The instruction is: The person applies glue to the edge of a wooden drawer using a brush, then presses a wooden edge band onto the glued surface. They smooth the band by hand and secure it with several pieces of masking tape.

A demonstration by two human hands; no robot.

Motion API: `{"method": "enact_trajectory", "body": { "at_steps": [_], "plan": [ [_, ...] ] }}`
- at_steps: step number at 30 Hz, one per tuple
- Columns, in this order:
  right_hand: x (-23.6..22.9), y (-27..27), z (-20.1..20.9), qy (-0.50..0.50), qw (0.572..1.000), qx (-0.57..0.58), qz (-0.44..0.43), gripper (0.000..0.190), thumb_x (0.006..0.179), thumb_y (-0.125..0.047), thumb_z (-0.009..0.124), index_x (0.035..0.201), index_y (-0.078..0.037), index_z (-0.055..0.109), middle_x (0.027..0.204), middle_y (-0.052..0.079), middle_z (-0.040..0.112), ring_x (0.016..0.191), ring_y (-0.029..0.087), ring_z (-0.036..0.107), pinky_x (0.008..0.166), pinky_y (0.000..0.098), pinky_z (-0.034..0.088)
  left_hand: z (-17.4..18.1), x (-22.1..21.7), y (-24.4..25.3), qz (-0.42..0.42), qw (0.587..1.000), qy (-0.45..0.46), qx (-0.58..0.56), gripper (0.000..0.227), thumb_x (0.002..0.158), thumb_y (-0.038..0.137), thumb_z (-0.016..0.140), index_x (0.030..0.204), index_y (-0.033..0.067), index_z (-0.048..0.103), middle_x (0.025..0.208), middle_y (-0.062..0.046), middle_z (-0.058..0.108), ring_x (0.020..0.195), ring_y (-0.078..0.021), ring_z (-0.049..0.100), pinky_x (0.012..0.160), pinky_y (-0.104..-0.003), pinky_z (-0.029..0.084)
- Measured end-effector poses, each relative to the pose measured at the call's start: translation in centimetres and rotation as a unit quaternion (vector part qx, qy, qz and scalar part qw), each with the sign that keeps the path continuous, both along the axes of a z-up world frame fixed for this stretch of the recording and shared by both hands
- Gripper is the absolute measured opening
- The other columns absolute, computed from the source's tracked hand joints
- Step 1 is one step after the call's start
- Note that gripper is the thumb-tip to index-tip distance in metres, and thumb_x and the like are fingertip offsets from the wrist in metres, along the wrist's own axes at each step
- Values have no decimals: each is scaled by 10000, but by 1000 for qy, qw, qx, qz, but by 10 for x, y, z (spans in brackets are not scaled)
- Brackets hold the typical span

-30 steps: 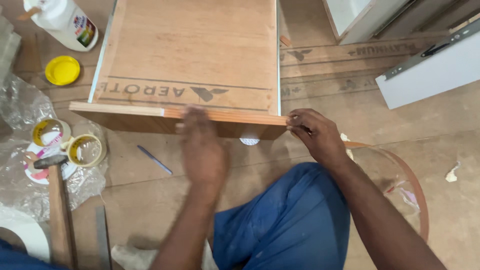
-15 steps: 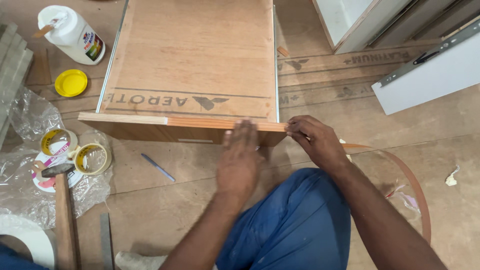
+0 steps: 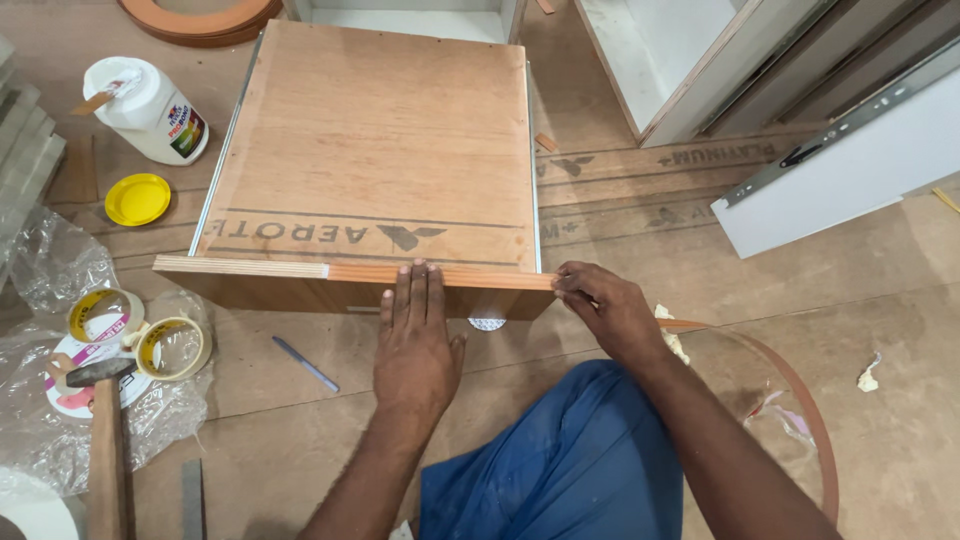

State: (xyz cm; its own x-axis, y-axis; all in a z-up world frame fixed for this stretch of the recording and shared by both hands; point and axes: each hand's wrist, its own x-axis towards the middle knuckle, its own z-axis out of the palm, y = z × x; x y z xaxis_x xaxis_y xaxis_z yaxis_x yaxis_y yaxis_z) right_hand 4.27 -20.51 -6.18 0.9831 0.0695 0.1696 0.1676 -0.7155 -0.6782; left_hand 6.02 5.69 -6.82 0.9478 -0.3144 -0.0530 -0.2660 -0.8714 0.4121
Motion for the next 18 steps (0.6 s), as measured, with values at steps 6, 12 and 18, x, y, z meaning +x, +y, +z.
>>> {"method": "enact_trajectory", "body": {
  "at_steps": [6,12,18],
  "plan": [
    [-1,3,0,22,999,-4,-25,124,921,-90,711,1038,-51,717,1223,91,721,1015,242,745,796,329,631,-7,-13,-59,-34,998,-6,-58,916,843,341,707,1557,-20,259,1633,-191,284,1547,-294,203,1250,-437,141],
    [-3,2,-5,-42,998,-45,-10,132,923,-89,717,1041,-29,719,1201,99,729,1042,258,740,858,353,609,-25,-20,-99,-81,988,-135,-6,743,911,258,629,1566,52,346,1654,-118,352,1564,-244,273,1271,-429,194],
    [-12,14,-9,-41,996,-51,-57,166,923,-136,752,1047,-46,689,1332,166,608,1094,287,716,918,379,589,-18,-8,-33,-32,997,-54,-45,822,845,283,665,1545,39,310,1617,-134,326,1522,-273,249,1225,-463,171]
  ]
}}
